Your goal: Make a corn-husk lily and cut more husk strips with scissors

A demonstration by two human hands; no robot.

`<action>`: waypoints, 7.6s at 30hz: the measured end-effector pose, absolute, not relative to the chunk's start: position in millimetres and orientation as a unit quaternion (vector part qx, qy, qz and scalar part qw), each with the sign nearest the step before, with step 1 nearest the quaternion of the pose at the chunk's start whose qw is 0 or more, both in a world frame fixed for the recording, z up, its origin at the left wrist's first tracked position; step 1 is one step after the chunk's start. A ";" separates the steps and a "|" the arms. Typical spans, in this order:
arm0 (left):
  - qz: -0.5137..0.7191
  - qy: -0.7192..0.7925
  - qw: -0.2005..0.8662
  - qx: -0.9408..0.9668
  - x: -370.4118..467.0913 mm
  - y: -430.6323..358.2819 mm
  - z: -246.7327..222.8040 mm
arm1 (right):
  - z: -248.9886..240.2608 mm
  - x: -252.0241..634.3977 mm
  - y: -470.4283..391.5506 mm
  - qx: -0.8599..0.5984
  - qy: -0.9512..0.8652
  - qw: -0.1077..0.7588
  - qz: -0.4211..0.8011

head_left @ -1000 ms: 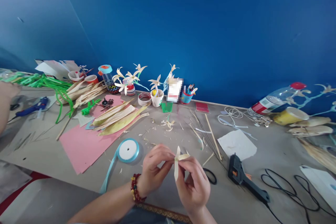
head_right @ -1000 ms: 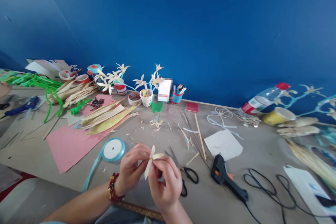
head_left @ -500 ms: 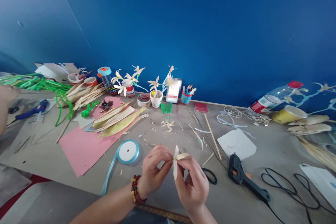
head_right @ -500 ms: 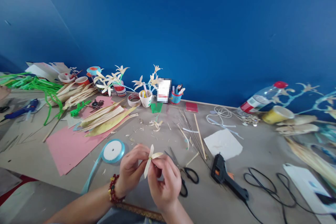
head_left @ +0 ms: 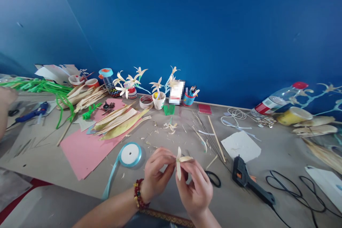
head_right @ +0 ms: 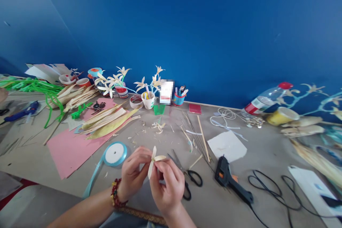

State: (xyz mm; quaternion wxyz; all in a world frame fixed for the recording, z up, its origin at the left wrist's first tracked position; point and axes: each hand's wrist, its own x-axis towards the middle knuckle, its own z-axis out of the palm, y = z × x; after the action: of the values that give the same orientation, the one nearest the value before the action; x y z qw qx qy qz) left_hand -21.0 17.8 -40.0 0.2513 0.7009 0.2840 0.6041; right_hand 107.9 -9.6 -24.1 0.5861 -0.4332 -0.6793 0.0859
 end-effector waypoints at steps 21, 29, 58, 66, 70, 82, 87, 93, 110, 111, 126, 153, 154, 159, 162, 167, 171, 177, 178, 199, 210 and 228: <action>0.600 0.296 0.272 0.691 -19.1 14.9 -37.7 | -26.2 109.4 -11.8 -0.461 -0.666 0.574 0.126; 0.568 0.365 0.439 0.592 -16.4 17.0 -49.1 | -28.2 116.7 -15.2 -0.498 -0.585 0.590 0.249; 0.551 0.381 0.629 0.395 -10.2 25.5 -44.2 | 9.5 219.9 -8.5 -0.462 -0.331 0.770 0.288; 0.555 0.393 0.613 0.402 -11.4 26.6 -43.8 | -25.5 205.7 -19.7 -0.543 -0.556 0.567 0.273; 0.552 0.398 0.607 0.411 -13.0 26.9 -44.9 | -28.0 187.7 -10.7 -0.539 -0.615 0.513 0.261; 0.564 0.383 0.611 0.402 -14.3 27.6 -44.8 | -1.7 176.3 15.8 -0.518 -0.660 0.414 0.353; 0.565 0.389 0.610 0.397 -14.3 28.5 -45.8 | -17.8 181.7 24.7 -0.516 -0.662 0.405 0.363; 0.559 0.413 0.597 0.401 -14.0 29.3 -52.0 | -37.4 184.2 29.7 -0.512 -0.753 0.374 0.178; 0.535 0.462 0.531 0.468 -16.6 26.4 -50.0 | -46.7 187.4 32.5 -0.489 -0.762 0.379 0.190; 0.535 0.458 0.536 0.465 -16.4 25.9 -50.0 | -47.9 187.8 31.3 -0.492 -0.761 0.373 0.201; 0.573 0.407 0.573 0.421 -14.1 23.3 -50.2 | -9.2 158.5 144.7 -0.568 -0.811 0.114 0.083; 0.455 0.246 0.804 0.293 -16.1 23.3 -36.6 | -30.3 169.9 43.6 -0.331 -0.697 0.509 0.381; 0.456 0.240 0.802 0.301 -16.6 23.6 -36.0 | -31.3 169.8 44.7 -0.327 -0.703 0.505 0.380; 0.496 0.268 0.740 0.366 -17.0 22.9 -36.3 | -30.6 169.0 40.9 -0.383 -0.666 0.491 0.411; 0.528 0.301 0.658 0.444 -17.5 21.6 -37.9 | -23.4 166.0 32.7 -0.396 -0.626 0.462 0.487; 0.519 0.312 0.559 0.566 -20.1 20.4 -37.5 | -15.7 158.8 22.3 -0.400 -0.553 0.449 0.577; 0.517 0.321 0.568 0.554 -19.1 19.1 -39.5 | -20.4 154.9 20.4 -0.417 -0.497 0.455 0.610; 0.532 0.343 0.630 0.450 -14.6 17.4 -44.9 | -23.4 152.2 18.2 -0.423 -0.394 0.499 0.646; 0.534 0.335 0.636 0.445 -14.2 17.5 -44.1 | -23.3 151.6 17.3 -0.420 -0.382 0.509 0.647; 0.550 0.319 0.595 0.492 -14.1 20.9 -43.8 | -20.9 145.0 11.7 -0.400 -0.375 0.517 0.657; 0.553 0.285 0.603 0.498 -13.6 23.3 -50.3 | -28.8 142.4 12.3 -0.411 -0.411 0.532 0.616; 0.571 0.331 0.274 0.700 -19.9 20.8 -40.1 | -26.2 128.5 -1.6 -0.487 -0.641 0.511 0.302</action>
State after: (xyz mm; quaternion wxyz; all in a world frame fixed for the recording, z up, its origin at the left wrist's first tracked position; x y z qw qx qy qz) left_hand -19.9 20.8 -40.1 0.2739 0.6996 0.3312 0.5708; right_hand 128.5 -1.6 -26.2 0.5108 -0.4871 -0.6408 0.3019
